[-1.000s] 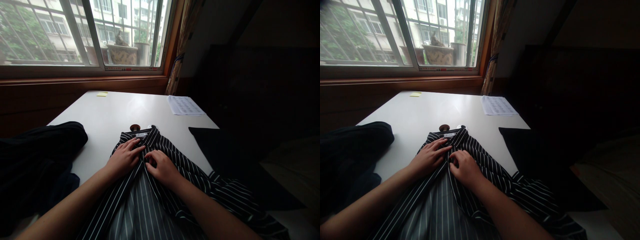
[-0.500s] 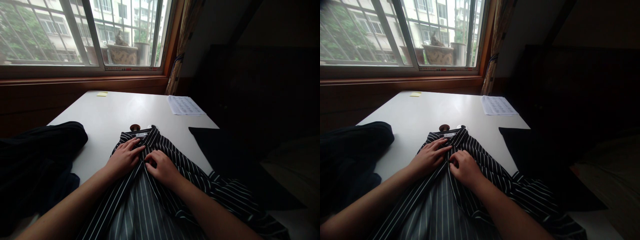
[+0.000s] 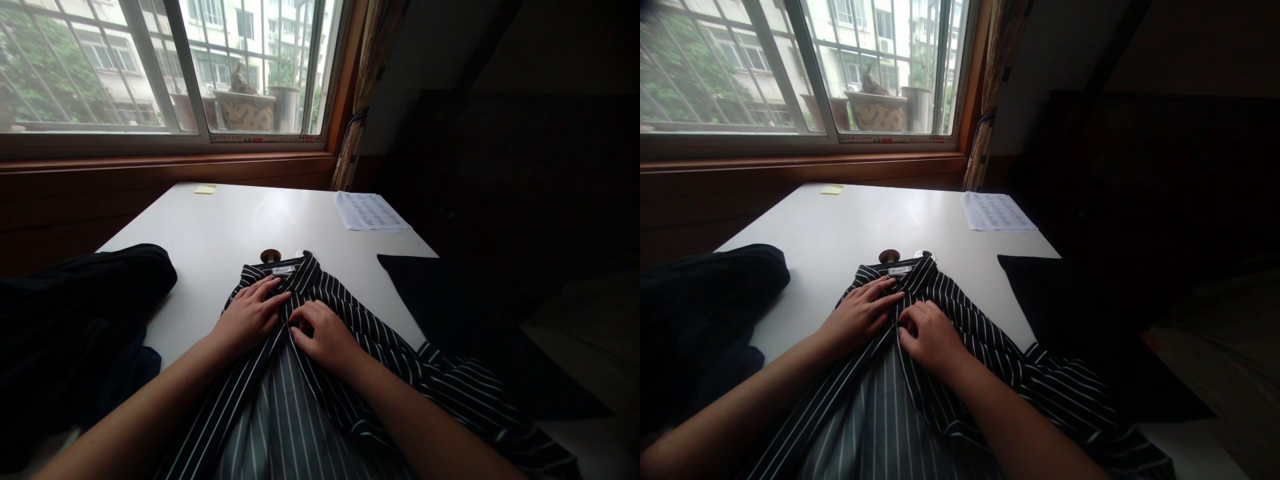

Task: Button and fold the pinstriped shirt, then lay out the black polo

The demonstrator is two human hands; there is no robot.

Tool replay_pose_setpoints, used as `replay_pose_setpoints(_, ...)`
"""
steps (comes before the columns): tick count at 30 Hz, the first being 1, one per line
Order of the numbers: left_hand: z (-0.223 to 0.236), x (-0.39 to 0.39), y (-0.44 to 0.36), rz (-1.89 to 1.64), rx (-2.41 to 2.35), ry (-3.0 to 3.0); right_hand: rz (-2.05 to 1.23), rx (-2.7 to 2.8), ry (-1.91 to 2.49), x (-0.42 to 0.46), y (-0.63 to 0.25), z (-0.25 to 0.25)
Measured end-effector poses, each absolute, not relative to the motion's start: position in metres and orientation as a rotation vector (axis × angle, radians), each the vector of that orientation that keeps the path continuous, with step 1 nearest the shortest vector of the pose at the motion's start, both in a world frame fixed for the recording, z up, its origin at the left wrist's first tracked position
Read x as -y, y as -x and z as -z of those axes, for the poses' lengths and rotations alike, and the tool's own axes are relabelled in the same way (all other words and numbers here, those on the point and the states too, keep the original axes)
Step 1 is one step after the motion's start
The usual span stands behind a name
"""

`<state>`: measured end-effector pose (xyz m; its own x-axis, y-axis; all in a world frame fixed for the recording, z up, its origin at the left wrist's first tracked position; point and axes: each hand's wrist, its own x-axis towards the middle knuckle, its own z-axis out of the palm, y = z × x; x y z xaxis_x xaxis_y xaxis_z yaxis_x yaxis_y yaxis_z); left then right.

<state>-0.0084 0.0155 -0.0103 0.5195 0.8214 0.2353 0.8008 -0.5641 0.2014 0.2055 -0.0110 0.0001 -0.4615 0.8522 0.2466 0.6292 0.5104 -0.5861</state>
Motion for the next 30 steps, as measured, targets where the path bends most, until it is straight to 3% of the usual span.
replay_pose_setpoints(12,0.013,-0.02,0.012,-0.503,-1.375,-2.678,-0.598,2.204,1.221,0.012,-0.207,-0.001)
replay_pose_setpoints(23,0.008,-0.039,0.037,-0.919,-1.099,-2.457,-0.541,2.214,1.176,-0.003,-0.209,0.002)
replay_pose_setpoints(30,-0.012,-0.038,0.043,-0.665,-1.149,-2.731,-0.458,2.257,1.149,-0.024,-0.204,0.006)
